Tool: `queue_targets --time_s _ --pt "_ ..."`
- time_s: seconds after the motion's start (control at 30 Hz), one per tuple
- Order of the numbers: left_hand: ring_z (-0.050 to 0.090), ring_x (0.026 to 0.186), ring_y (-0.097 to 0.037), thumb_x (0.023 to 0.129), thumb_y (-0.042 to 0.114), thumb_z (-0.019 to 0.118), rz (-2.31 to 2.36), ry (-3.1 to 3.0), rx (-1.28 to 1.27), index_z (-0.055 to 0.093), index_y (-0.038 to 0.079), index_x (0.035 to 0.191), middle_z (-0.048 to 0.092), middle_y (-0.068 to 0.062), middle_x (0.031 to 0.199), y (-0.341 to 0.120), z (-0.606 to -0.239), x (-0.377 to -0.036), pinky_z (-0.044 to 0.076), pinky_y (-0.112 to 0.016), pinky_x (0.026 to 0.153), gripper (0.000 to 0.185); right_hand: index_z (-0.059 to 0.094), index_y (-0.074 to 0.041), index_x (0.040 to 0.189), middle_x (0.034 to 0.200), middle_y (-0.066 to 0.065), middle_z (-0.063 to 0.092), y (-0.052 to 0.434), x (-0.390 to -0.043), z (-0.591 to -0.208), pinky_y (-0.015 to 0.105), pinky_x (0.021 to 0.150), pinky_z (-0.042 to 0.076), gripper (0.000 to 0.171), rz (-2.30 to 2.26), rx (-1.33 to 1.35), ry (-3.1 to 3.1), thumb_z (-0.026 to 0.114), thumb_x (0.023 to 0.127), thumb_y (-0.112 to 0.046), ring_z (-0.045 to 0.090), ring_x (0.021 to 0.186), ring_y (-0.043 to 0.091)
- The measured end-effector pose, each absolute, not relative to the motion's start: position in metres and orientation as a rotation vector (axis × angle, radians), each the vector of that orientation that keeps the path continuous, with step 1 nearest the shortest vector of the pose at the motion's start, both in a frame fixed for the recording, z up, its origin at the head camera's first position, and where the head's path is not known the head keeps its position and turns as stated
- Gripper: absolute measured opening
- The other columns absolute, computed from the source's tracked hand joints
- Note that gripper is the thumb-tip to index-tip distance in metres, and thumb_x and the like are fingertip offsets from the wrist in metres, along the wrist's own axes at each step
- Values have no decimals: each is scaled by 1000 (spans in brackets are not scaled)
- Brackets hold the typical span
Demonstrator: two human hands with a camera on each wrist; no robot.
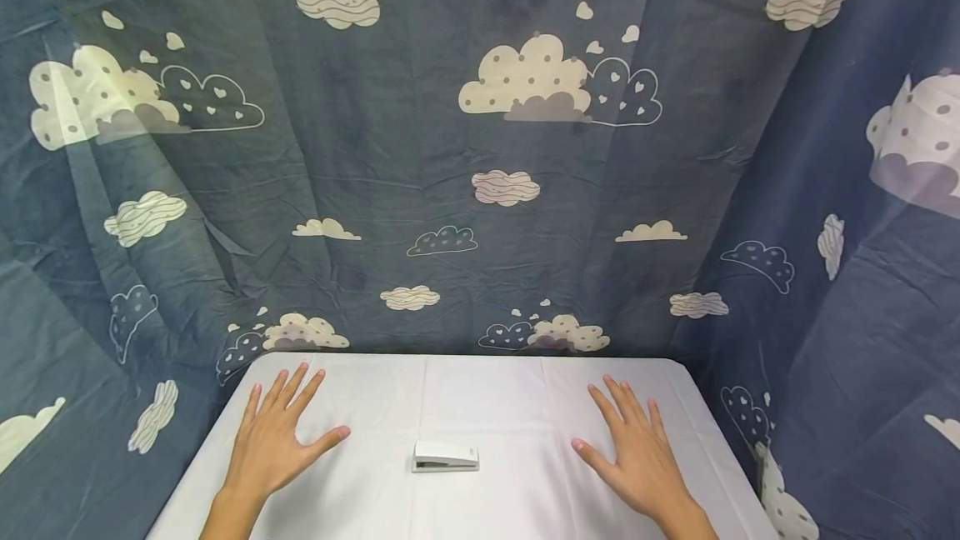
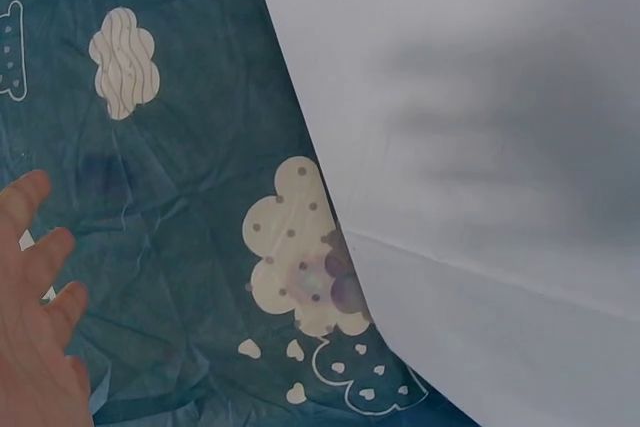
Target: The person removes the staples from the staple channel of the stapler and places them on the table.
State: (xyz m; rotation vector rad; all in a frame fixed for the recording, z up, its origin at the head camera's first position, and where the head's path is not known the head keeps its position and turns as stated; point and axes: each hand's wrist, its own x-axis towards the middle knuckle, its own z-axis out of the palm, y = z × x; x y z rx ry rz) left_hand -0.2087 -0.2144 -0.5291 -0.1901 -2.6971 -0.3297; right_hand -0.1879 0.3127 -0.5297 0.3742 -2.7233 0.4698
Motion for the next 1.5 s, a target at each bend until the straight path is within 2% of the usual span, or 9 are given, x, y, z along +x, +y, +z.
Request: queue_targets --time_s 0.2,0.47,1.07,1.33,1.5 --pt "31 154 -37 78 89 57 -356 -2722 -190 44 29 157 37 -6 167 -207 -535 -213 9 -56 129 100 41 -18 157 166 15 33 300 -194 -528 74 123 6 78 504 382 -2748 68 94 -55 26 154 44" --pt "30 156 -34 79 90 55 -396 -2760 -220 42 30 158 35 -3 168 -193 -544 -222 12 -58 129 100 45 -17 155 165 15 36 280 -205 -528 77 116 19 77 495 410 -2738 67 93 -58 29 151 46" --pt "38 152 -32 77 78 71 -612 -2754 -332 48 29 155 42 -4 164 -157 -583 -231 20 -57 127 95 48 -16 153 162 11 43 215 -219 -557 69 121 20 77 628 490 -2716 69 91 -57 36 152 38" --pt "42 150 -34 77 77 72 -655 -2775 -363 50 27 153 45 -4 162 -144 -601 -231 22 -57 127 94 49 -17 153 162 11 44 189 -225 -570 68 122 22 78 669 513 -2768 64 91 -63 36 152 38" --pt "47 146 -36 77 76 73 -681 -2774 -388 54 23 150 49 -8 159 -139 -616 -231 27 -60 124 93 49 -17 153 161 11 45 171 -229 -578 67 124 22 76 749 526 -2798 68 91 -57 35 153 36"
